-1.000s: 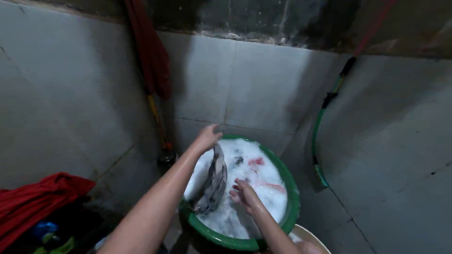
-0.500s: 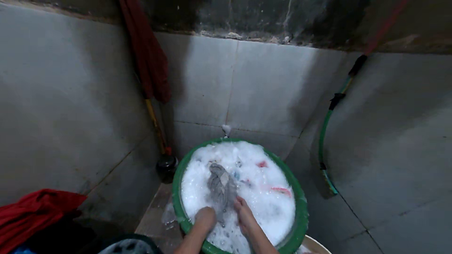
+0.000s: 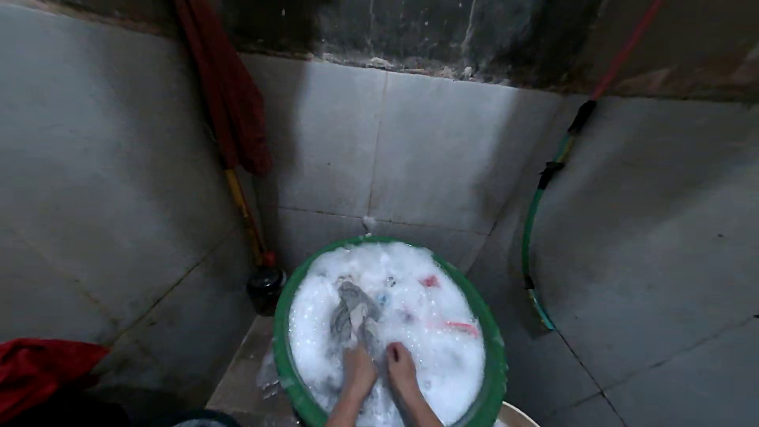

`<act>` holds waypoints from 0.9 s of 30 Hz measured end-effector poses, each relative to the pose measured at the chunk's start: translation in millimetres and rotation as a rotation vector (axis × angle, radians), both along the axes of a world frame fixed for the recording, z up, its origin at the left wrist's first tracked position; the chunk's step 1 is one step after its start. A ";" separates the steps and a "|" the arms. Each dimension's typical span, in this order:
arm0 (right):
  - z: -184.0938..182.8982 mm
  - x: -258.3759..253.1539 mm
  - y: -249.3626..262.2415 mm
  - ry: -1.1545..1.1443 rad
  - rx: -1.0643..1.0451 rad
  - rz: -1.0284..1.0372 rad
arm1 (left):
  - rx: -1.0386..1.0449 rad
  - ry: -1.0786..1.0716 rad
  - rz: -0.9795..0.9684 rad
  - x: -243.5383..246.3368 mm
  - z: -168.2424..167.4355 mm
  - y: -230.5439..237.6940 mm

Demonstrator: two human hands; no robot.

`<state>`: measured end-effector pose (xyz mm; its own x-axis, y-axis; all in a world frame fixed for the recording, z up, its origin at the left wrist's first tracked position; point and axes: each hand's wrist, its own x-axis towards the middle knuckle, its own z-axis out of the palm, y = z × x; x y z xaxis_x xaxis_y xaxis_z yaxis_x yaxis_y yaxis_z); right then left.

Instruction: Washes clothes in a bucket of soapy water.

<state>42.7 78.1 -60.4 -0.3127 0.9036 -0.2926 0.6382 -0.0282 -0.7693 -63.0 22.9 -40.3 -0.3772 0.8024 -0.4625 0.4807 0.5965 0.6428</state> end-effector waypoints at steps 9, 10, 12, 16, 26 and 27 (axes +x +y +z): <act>-10.0 -1.5 5.4 0.362 -0.404 -0.295 | -0.117 -0.418 -0.105 -30.1 -1.4 -11.6; -5.8 -2.0 4.3 0.379 -0.444 -0.312 | -0.054 -0.410 0.061 -31.8 -12.5 -6.5; 5.3 -0.7 1.6 0.455 -0.492 -0.407 | 0.040 -0.519 0.291 -23.6 -26.8 -0.1; 10.6 4.9 5.4 0.334 -0.708 -0.237 | 0.110 -1.112 0.712 0.8 -17.4 6.3; 1.8 3.5 6.0 0.456 -0.146 -0.271 | 0.420 0.018 -0.015 -21.1 66.8 -11.5; 2.1 3.0 5.6 0.464 -0.141 -0.194 | 0.519 -0.153 -0.003 -26.9 85.1 -14.2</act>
<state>45.7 83.8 -58.3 -0.2689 0.9197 -0.2860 0.2035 -0.2360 -0.9502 -89.9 8.7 44.8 -0.3335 0.9412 -0.0548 0.3597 0.1808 0.9154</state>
